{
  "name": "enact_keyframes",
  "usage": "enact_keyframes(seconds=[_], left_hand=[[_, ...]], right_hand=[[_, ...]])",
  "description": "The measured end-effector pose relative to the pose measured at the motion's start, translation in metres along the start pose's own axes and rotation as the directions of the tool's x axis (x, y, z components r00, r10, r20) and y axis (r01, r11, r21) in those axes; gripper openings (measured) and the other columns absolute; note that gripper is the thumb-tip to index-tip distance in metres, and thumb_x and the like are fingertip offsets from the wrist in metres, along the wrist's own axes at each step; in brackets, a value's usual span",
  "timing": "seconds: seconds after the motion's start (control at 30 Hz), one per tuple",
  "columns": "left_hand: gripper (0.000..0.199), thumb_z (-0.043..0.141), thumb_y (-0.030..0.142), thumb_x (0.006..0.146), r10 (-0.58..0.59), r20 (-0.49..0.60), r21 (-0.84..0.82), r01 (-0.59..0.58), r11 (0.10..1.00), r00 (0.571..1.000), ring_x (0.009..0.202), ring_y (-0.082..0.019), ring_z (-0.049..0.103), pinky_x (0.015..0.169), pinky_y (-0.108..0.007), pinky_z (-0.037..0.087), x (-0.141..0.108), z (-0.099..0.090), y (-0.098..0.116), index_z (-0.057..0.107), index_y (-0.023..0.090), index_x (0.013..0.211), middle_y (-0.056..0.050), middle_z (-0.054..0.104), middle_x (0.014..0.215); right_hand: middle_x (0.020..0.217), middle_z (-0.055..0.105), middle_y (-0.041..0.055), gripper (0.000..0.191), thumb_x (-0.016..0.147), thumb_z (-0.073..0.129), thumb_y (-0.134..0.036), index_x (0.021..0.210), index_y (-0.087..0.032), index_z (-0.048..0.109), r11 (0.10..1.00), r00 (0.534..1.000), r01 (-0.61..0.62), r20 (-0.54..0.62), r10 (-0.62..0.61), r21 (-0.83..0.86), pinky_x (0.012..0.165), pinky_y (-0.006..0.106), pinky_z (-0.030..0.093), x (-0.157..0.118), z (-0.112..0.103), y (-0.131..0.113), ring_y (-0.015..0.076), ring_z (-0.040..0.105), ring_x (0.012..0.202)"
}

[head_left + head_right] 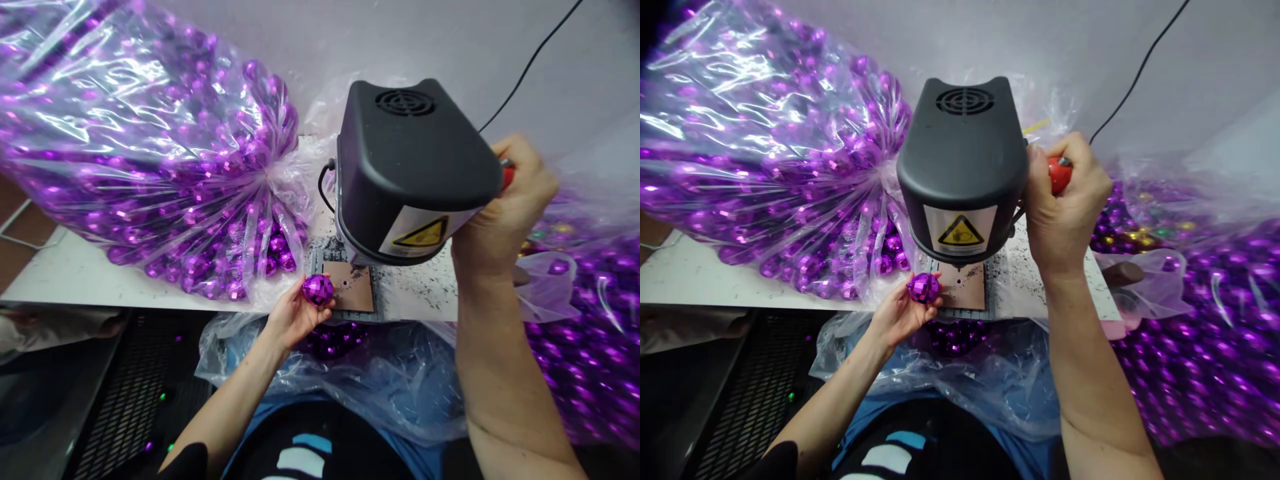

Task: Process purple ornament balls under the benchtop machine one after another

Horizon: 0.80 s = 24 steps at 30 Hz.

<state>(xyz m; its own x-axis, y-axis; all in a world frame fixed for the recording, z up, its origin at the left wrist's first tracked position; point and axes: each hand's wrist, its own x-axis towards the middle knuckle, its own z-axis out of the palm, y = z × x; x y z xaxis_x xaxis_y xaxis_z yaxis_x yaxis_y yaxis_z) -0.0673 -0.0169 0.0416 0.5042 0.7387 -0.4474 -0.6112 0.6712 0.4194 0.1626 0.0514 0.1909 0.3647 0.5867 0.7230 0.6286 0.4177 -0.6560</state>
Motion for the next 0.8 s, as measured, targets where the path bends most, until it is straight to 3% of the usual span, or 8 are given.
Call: enact_keyframes(seconds=[0.17, 0.3, 0.37, 0.43, 0.57, 0.63, 0.8], left_hand=[[0.036, 0.061, 0.045, 0.09, 0.075, -0.081, 0.018, -0.074, 0.997, 0.994, 0.097, -0.021, 0.069, 0.076, -0.029, 0.056, 0.004, 0.003, 0.003, 0.066, 0.012, 0.104, -0.014, 0.071, 0.107], [0.039, 0.077, 0.04, 0.077, 0.312, -0.087, 0.282, -0.277, 0.919, 0.946, 0.096, -0.019, 0.068, 0.086, -0.031, 0.054, 0.009, -0.001, 0.002, 0.067, 0.015, 0.106, -0.008, 0.071, 0.106], [0.045, 0.082, 0.033, 0.072, 0.444, -0.02, 0.505, -0.374, 0.778, 0.896, 0.096, -0.017, 0.066, 0.09, -0.03, 0.052, 0.014, -0.003, -0.001, 0.065, 0.018, 0.111, -0.005, 0.07, 0.106], [0.053, 0.083, 0.029, 0.07, 0.523, 0.08, 0.693, -0.424, 0.583, 0.849, 0.1, -0.017, 0.064, 0.095, -0.032, 0.05, 0.02, -0.008, -0.005, 0.062, 0.02, 0.117, -0.005, 0.068, 0.112], [0.054, 0.08, 0.032, 0.074, 0.608, 0.265, 0.839, -0.49, 0.236, 0.748, 0.114, -0.022, 0.06, 0.101, -0.039, 0.047, 0.037, -0.02, -0.015, 0.059, 0.021, 0.123, -0.008, 0.06, 0.124], [0.052, 0.078, 0.034, 0.076, 0.639, 0.305, 0.846, -0.509, 0.159, 0.706, 0.113, -0.022, 0.06, 0.101, -0.039, 0.048, 0.046, -0.024, -0.018, 0.058, 0.021, 0.122, -0.009, 0.061, 0.123], [0.047, 0.076, 0.036, 0.079, 0.608, 0.441, 0.848, -0.529, -0.04, 0.661, 0.109, -0.023, 0.062, 0.097, -0.04, 0.05, 0.058, -0.021, -0.012, 0.058, 0.02, 0.119, -0.008, 0.065, 0.117]], right_hand=[[0.06, 0.032, -0.005, 0.034, 0.085, 0.058, -0.035, 0.068, -0.009, 0.044, 1.0, 1.0, -0.006, 0.008, 0.006, 0.0, 0.059, 0.016, 0.023, -0.001, -0.001, -0.001, -0.0016, 0.029, 0.06], [0.06, 0.032, -0.0051, 0.034, 0.086, 0.057, -0.035, 0.069, -0.009, 0.043, 1.0, 1.0, 0.005, 0.019, -0.005, 0.011, 0.059, 0.016, 0.024, -0.001, -0.001, -0.003, -0.0019, 0.029, 0.06], [0.06, 0.032, -0.005, 0.034, 0.086, 0.056, -0.035, 0.069, -0.009, 0.043, 1.0, 1.0, 0.01, 0.015, -0.01, 0.012, 0.06, 0.016, 0.024, -0.001, -0.001, -0.004, -0.002, 0.029, 0.06], [0.06, 0.032, -0.0048, 0.035, 0.087, 0.055, -0.036, 0.068, -0.009, 0.042, 1.0, 1.0, 0.01, 0.009, -0.01, 0.002, 0.06, 0.016, 0.023, -0.001, 0.0, -0.004, -0.0019, 0.029, 0.061], [0.059, 0.031, -0.0048, 0.035, 0.086, 0.056, -0.036, 0.068, -0.009, 0.043, 1.0, 1.0, 0.012, 0.002, -0.012, 0.01, 0.059, 0.015, 0.022, -0.001, 0.0, -0.004, -0.0022, 0.028, 0.061], [0.059, 0.031, -0.005, 0.036, 0.086, 0.057, -0.036, 0.068, -0.008, 0.043, 1.0, 1.0, 0.012, -0.003, -0.012, 0.016, 0.059, 0.015, 0.022, 0.0, 0.0, -0.003, -0.0026, 0.028, 0.061], [0.059, 0.032, -0.0061, 0.039, 0.087, 0.055, -0.04, 0.068, -0.008, 0.043, 1.0, 1.0, 0.002, 0.031, -0.003, 0.025, 0.059, 0.013, 0.022, 0.001, -0.001, -0.003, -0.0042, 0.029, 0.059]])
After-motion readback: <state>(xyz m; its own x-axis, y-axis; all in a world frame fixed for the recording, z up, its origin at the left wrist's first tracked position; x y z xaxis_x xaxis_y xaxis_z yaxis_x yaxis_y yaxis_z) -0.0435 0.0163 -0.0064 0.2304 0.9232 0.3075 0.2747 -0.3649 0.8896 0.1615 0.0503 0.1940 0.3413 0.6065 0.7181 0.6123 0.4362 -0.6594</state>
